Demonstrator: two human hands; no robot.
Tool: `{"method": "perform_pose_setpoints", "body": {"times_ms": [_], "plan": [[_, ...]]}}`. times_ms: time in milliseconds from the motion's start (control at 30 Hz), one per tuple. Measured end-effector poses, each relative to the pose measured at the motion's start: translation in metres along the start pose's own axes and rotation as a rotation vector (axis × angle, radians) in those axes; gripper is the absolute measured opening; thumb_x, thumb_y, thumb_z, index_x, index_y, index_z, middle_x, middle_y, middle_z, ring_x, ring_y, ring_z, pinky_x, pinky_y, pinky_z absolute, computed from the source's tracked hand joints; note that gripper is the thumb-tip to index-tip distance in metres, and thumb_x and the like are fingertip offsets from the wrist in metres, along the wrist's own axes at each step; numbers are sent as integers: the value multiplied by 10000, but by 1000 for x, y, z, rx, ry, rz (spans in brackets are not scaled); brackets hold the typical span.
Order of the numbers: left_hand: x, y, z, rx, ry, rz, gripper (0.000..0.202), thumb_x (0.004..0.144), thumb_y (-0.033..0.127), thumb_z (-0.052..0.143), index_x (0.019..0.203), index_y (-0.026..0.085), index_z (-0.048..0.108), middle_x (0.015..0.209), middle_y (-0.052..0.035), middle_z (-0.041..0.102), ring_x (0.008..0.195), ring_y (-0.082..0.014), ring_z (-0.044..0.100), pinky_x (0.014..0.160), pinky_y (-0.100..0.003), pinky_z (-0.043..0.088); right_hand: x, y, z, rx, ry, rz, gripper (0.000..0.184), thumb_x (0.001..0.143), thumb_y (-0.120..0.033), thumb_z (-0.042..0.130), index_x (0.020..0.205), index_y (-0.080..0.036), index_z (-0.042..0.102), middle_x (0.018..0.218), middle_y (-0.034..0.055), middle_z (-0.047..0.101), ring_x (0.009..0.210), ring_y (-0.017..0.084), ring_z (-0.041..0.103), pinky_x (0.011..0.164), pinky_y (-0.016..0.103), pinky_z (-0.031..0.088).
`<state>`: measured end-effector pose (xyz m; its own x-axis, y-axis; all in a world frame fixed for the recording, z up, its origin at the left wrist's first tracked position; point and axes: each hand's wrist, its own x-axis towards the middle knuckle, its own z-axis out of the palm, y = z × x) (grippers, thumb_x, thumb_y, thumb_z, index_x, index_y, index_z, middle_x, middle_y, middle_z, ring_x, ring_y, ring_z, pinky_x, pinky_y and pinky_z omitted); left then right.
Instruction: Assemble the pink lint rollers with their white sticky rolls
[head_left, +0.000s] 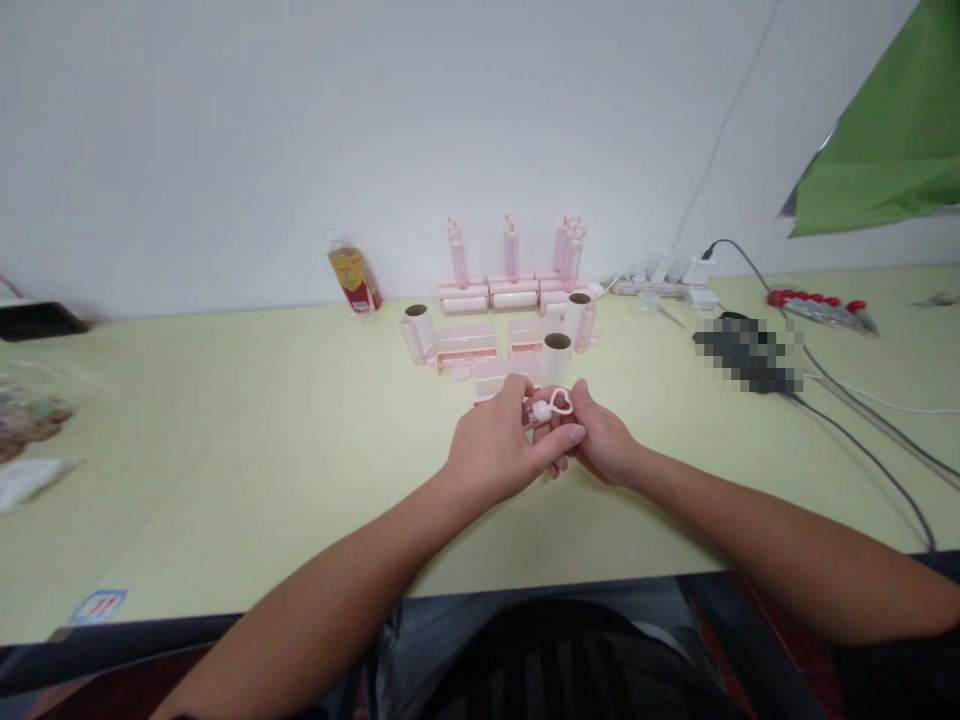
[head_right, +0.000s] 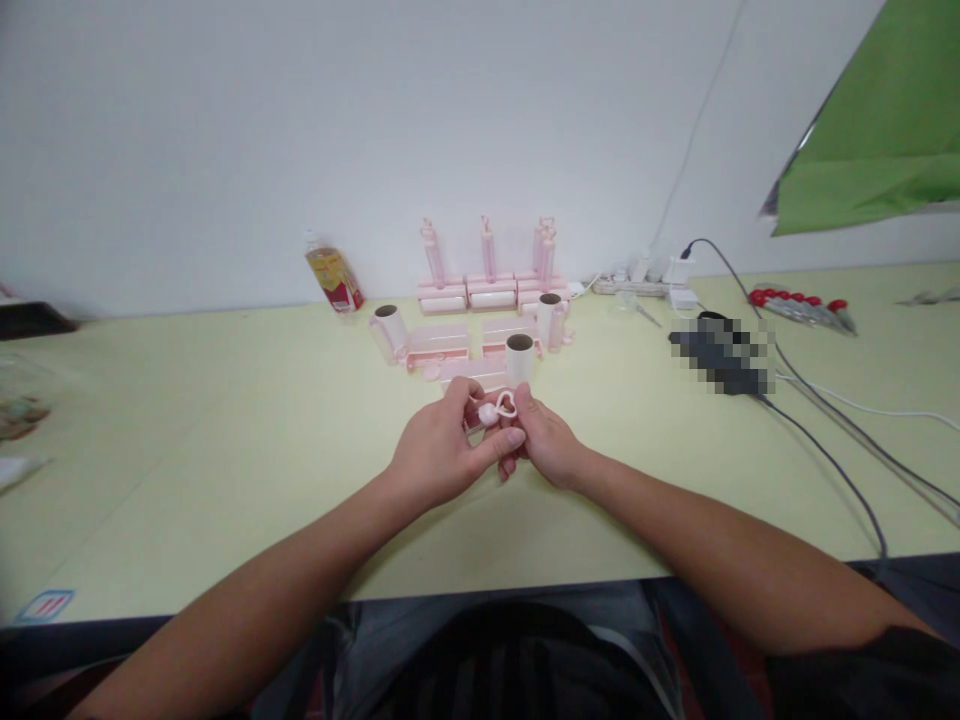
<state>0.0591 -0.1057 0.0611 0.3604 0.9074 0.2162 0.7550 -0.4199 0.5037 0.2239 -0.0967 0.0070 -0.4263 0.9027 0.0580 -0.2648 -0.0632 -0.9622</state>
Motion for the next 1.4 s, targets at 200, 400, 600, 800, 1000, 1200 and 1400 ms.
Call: {"method": "perform_pose_setpoints", "body": {"times_ms": [200, 400, 600, 800, 1000, 1200, 1400], "plan": [[1, 1, -1, 2, -5, -18, 567, 811, 743, 582, 1067, 247, 479, 915, -40, 732, 798, -271, 692, 604, -311, 361, 0, 0, -2, -82, -3, -27, 701, 884, -827, 297, 1063, -233, 624, 602, -24, 572, 486, 149, 547, 518, 286, 505], [1, 2, -1, -2, -1, -16, 483, 844, 671, 589, 1056, 248, 490, 882, -33, 733, 760, -250, 685, 590, -303, 358, 1, 3, -4, -189, 40, -41, 729, 895, -818, 263, 1086, -225, 640, 617, -11, 577, 518, 161, 567, 546, 295, 519], [1, 1, -1, -4, -3, -7, 385, 874, 566, 592, 1078, 253, 501, 901, -25, 736, 751, -243, 683, 591, -302, 364, -1, 2, -4, -182, 36, -41, 722, 889, -823, 278, 1093, -228, 631, 640, -9, 595, 515, 163, 575, 548, 301, 522], [1, 1, -2, -11, 0, -10, 462, 832, 631, 625, 1055, 247, 499, 875, -26, 733, 746, -243, 684, 589, -301, 372, 1, 3, -6, -192, 33, -51, 705, 904, -809, 256, 1065, -230, 623, 637, -14, 598, 520, 160, 582, 546, 295, 516], [2, 0, 0, -26, 23, -16, 366, 849, 522, 646, 1055, 251, 512, 881, -15, 734, 748, -241, 685, 578, -298, 372, 0, 2, -1, -146, 39, -10, 747, 860, -854, 290, 1090, -222, 616, 606, -11, 601, 487, 157, 569, 520, 292, 519], [3, -2, -2, -131, 66, 13, 380, 855, 502, 650, 1085, 238, 502, 813, 1, 688, 714, -195, 643, 588, -276, 371, 1, -18, 3, -69, 89, -25, 781, 864, -855, 272, 1131, -199, 601, 505, -37, 532, 401, 142, 488, 448, 275, 478], [5, -7, -7, -245, 184, 43, 355, 869, 506, 630, 1031, 215, 508, 702, 39, 565, 625, -140, 529, 581, -257, 361, -6, -70, 17, -75, 158, -124, 701, 903, -811, 279, 1141, -215, 562, 520, -51, 508, 376, 115, 402, 405, 250, 368]]}}
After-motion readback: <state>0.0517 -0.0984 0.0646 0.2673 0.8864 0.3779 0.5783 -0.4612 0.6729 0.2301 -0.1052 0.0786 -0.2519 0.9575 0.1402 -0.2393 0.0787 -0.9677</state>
